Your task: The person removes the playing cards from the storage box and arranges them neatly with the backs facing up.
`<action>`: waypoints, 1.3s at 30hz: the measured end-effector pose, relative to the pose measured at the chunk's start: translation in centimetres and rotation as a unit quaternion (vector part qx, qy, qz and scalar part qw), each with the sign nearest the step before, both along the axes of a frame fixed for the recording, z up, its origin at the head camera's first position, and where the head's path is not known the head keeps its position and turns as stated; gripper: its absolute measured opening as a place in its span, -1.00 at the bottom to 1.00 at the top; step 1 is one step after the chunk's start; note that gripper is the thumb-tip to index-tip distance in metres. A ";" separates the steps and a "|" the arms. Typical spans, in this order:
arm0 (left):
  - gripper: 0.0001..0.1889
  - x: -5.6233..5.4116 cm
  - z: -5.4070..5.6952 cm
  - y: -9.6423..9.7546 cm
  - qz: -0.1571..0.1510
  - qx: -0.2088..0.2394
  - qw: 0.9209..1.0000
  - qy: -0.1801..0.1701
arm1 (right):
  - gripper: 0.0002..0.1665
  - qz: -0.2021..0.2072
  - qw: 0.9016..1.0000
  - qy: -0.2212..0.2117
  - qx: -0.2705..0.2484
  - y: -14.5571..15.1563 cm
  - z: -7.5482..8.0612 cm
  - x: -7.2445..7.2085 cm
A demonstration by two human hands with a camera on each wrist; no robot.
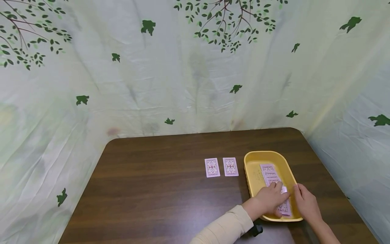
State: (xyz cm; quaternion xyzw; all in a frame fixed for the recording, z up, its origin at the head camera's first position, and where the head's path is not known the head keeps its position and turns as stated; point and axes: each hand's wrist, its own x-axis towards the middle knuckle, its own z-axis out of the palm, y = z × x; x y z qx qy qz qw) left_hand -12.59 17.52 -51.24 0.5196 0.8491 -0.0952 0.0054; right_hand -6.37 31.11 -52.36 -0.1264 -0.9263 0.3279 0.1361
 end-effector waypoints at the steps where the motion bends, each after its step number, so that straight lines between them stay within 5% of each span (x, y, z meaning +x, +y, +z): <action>1: -0.19 -0.1 0.1 0.0 -0.003 0.004 1.000 0.004 | -0.59 0.002 1.000 0.004 0.000 0.0 0.0 0.0; 8: -0.20 -0.8 1.7 -0.6 -0.027 0.035 0.998 0.035 | -0.57 0.004 1.000 -0.011 -0.006 0.2 0.1 0.1; 17: -0.19 -2.2 4.1 -2.8 -0.025 0.075 0.997 -0.025 | -0.56 -0.006 1.000 -0.027 -0.007 0.2 0.2 0.1; 26: -0.11 -4.7 5.6 -7.2 -0.013 0.143 0.986 -0.079 | -0.52 -0.011 0.999 -0.040 -0.009 0.0 0.4 0.0; 39: -0.06 -8.0 4.9 -15.0 0.026 0.199 0.976 -0.081 | -0.49 -0.007 0.998 -0.060 -0.018 -0.1 0.6 0.0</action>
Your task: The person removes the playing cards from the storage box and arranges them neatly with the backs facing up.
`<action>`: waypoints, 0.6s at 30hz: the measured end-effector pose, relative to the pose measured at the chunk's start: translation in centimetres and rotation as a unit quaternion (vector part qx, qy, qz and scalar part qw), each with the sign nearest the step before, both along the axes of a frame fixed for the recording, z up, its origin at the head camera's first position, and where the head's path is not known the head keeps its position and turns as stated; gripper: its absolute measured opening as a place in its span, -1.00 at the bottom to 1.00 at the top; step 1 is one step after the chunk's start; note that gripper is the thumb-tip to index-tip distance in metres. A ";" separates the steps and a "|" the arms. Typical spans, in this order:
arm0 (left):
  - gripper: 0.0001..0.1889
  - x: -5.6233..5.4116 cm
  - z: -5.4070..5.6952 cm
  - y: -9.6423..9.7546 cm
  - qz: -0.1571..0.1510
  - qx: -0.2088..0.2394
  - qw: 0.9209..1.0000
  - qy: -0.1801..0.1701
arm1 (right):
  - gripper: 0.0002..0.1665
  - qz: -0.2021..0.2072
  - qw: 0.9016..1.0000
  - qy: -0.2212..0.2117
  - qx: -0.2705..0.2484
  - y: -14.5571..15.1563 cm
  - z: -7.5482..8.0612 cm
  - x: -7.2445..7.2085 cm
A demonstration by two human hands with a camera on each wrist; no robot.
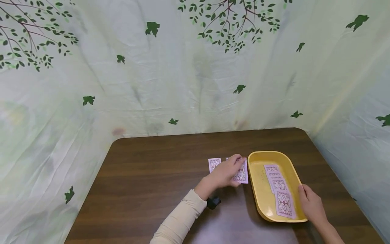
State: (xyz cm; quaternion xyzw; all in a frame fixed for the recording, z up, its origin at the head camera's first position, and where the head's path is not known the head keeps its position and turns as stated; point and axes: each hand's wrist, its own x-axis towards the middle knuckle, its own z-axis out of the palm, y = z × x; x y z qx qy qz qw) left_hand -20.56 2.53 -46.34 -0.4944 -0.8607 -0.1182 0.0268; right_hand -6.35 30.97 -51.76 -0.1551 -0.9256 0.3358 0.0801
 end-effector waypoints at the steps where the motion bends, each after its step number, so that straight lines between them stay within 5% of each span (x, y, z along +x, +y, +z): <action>1: -0.07 -0.2 -0.2 -0.4 -0.001 0.003 1.000 0.000 | -0.49 0.000 1.000 0.002 0.001 0.1 0.0 0.0; 8: -0.09 -1.4 -1.7 -3.4 0.004 -0.007 1.000 -0.003 | -0.51 0.000 1.000 0.015 0.006 -0.1 -0.3 0.0; 18: -0.13 -3.6 -4.0 -8.4 0.073 0.000 0.994 -0.078 | -0.50 0.003 1.000 0.009 0.009 0.1 -0.2 0.0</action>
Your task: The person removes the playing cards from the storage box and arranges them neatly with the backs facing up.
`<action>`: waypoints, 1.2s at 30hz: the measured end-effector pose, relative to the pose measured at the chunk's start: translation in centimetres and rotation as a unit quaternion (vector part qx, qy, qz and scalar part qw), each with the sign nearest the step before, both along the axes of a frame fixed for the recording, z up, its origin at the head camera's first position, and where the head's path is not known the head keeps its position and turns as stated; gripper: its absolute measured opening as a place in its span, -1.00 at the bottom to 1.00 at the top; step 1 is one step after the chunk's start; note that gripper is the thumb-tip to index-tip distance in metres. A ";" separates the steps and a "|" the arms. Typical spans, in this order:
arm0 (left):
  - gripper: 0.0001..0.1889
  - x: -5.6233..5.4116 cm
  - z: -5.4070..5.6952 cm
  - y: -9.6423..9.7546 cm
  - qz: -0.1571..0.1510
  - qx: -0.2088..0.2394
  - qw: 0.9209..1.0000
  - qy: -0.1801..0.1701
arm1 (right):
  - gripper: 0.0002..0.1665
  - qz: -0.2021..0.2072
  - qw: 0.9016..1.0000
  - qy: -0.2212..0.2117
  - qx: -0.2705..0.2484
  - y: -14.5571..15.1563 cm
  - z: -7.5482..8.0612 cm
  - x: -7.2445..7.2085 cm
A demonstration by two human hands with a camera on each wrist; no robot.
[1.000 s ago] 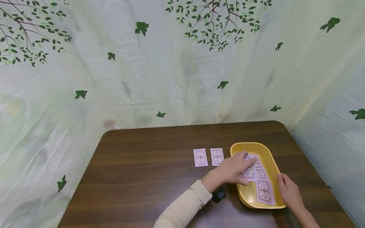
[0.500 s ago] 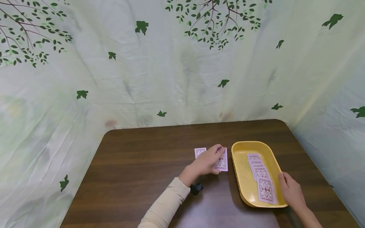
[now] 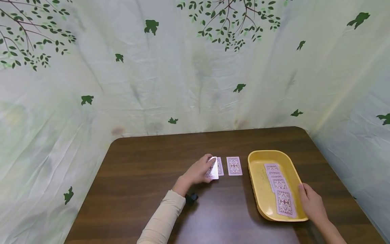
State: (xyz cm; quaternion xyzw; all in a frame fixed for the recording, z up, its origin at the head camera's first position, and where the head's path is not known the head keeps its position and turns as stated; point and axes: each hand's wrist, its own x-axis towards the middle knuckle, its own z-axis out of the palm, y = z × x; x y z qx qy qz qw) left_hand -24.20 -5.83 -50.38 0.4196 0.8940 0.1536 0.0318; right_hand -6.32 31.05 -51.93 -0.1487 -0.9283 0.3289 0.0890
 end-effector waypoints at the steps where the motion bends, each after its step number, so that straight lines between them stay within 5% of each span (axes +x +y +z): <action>1: -0.13 -0.2 -0.2 -0.4 0.006 0.001 1.000 -0.006 | -0.50 -0.001 1.000 -0.001 -0.001 0.0 0.0 0.0; 10: -0.10 -1.2 -1.1 -2.8 0.040 0.027 0.996 -0.075 | -0.49 0.001 1.000 0.002 0.004 0.2 -0.3 0.0; 36: -0.18 -3.0 -1.9 -4.5 0.027 0.010 0.992 -0.125 | -0.47 0.002 1.000 0.001 -0.004 -0.3 -0.2 0.1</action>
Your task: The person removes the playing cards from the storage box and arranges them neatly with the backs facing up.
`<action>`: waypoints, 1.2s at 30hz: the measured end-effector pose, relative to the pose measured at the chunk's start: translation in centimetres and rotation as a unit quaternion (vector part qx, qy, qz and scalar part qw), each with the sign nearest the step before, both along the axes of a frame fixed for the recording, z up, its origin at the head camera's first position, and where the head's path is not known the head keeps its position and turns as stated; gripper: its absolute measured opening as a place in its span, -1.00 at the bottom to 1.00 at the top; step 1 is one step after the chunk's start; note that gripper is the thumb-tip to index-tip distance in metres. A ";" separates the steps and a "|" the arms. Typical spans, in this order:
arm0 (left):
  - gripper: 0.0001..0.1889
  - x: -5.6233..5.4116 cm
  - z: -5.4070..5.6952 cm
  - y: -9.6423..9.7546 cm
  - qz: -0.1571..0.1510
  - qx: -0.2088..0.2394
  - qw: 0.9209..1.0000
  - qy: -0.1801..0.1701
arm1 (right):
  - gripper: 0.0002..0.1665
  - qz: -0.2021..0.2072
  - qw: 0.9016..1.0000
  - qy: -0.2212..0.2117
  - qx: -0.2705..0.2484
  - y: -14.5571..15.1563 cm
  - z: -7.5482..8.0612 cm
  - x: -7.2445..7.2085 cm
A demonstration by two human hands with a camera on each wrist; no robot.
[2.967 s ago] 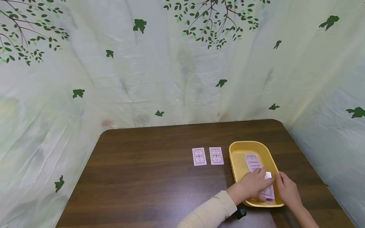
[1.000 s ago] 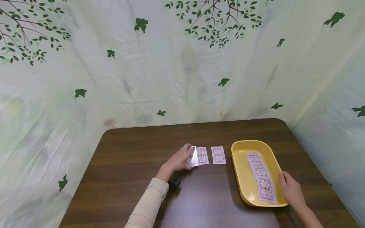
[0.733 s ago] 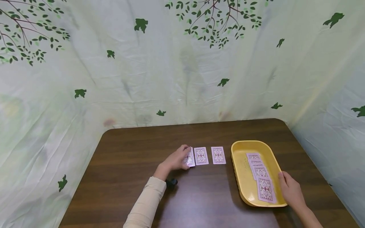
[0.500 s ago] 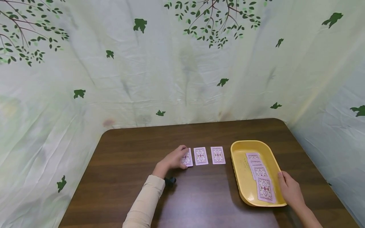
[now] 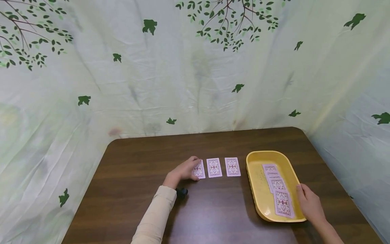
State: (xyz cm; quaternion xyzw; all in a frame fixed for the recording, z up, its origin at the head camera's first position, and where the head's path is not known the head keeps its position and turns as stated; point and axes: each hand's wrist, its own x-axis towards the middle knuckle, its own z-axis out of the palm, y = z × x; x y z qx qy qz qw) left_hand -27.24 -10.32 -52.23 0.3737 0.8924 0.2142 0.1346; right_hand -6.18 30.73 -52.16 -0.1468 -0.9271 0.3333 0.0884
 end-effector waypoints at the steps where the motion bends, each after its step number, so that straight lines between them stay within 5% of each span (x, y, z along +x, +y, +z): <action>1: -0.18 -0.1 0.0 0.0 -0.001 0.000 1.000 -0.002 | -0.47 0.000 1.000 -0.001 0.000 0.0 0.0 0.0; 6: -0.21 -0.3 0.2 0.0 -0.007 -0.007 1.000 -0.011 | -0.47 -0.003 1.000 -0.007 0.002 0.2 0.0 -0.1; 21: -0.22 0.8 0.1 -1.2 -0.030 -0.011 0.999 -0.038 | -0.49 -0.024 1.000 -0.006 0.002 -1.4 0.5 2.7; 36: -0.20 1.0 0.6 -1.5 -0.026 -0.003 0.999 -0.047 | -0.49 -0.028 1.000 -0.002 0.007 -1.8 1.0 2.9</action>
